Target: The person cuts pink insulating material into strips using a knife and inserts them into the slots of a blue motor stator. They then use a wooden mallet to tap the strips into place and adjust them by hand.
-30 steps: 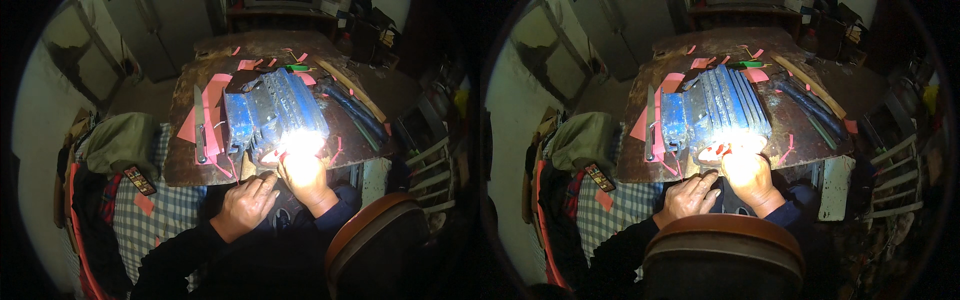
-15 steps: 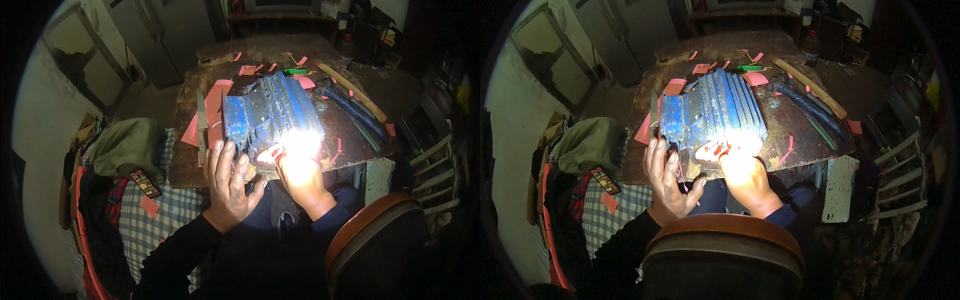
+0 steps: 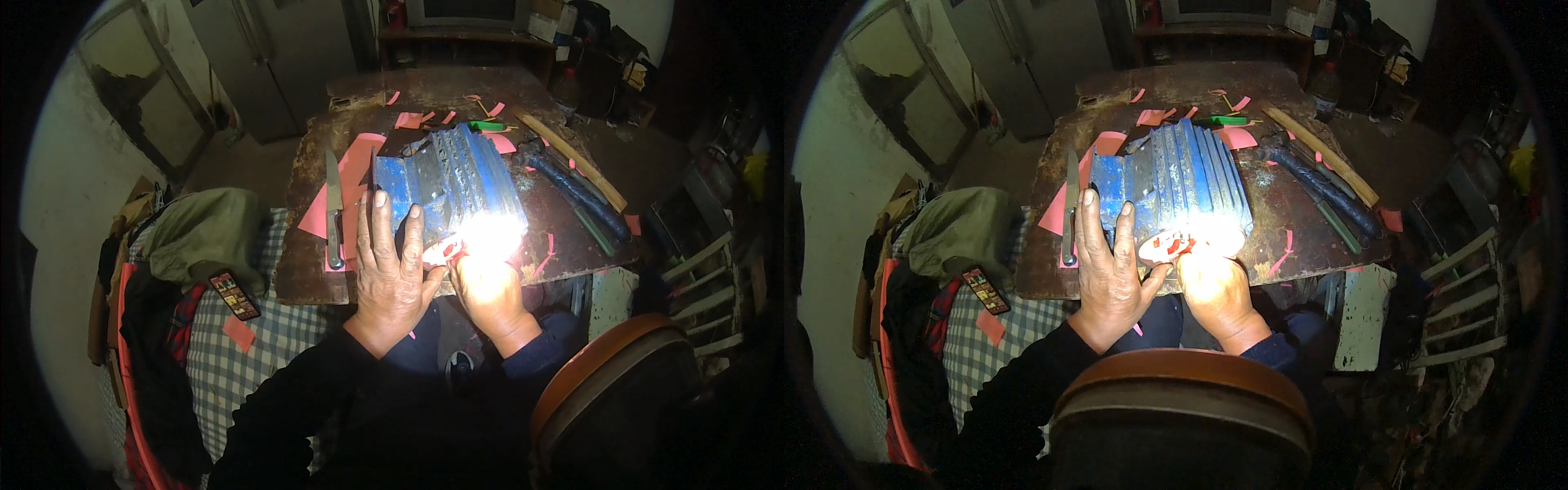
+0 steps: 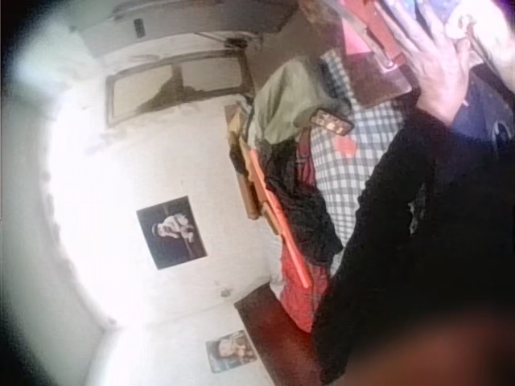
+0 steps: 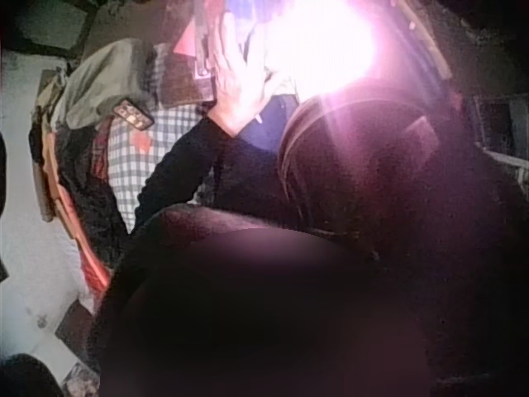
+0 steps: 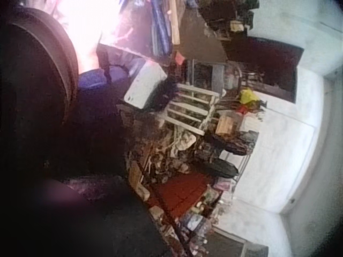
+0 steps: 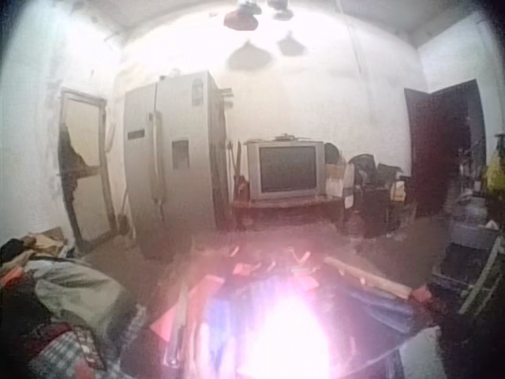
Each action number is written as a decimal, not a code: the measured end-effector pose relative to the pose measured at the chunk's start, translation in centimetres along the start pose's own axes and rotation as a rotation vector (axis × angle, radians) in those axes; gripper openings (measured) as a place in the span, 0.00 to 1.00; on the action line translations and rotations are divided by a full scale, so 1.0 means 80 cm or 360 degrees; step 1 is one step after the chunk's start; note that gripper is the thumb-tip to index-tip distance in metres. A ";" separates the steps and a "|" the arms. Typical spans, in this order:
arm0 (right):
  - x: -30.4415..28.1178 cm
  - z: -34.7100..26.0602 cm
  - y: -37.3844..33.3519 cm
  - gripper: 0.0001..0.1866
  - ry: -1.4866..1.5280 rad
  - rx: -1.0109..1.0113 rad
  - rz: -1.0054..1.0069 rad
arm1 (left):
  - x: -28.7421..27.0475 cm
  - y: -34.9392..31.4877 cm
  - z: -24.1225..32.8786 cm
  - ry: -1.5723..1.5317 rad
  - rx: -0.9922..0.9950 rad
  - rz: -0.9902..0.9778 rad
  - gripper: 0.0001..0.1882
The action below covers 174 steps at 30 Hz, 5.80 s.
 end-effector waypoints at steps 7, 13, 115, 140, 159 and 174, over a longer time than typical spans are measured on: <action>-0.039 0.010 -0.024 0.10 0.0076 0.0499 0.0088 | 0.010 0.001 -0.001 -0.0010 -0.0036 0.0045 0.74; -0.025 0.011 -0.020 0.08 0.0252 0.0694 0.0136 | 0.011 0.000 0.000 -0.0063 -0.0018 0.0114 0.65; -0.002 0.016 0.000 0.04 0.0273 0.0795 0.0307 | 0.028 0.004 0.002 -0.0114 -0.0168 0.0142 0.69; -0.009 -0.002 0.008 0.07 0.0393 0.0168 0.0127 | 0.003 0.002 -0.003 -0.0152 -0.0081 -0.0064 0.56; -0.015 -0.003 0.019 0.09 0.0256 -0.0072 0.0144 | 0.013 0.000 -0.003 -0.0146 -0.0134 -0.0026 0.55; -0.011 -0.009 0.029 0.07 0.0227 -0.0113 0.0228 | 0.016 0.001 0.000 -0.0049 -0.0149 0.0004 0.48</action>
Point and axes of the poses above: each hand's wrist, its own y-axis towards the middle knuckle, its own x-axis out of the palm, z = x × y, the point moved 7 cm from there along y, towards the middle knuckle, and after that the axes turned 15 degrees about -z, right-handed, at the moved point
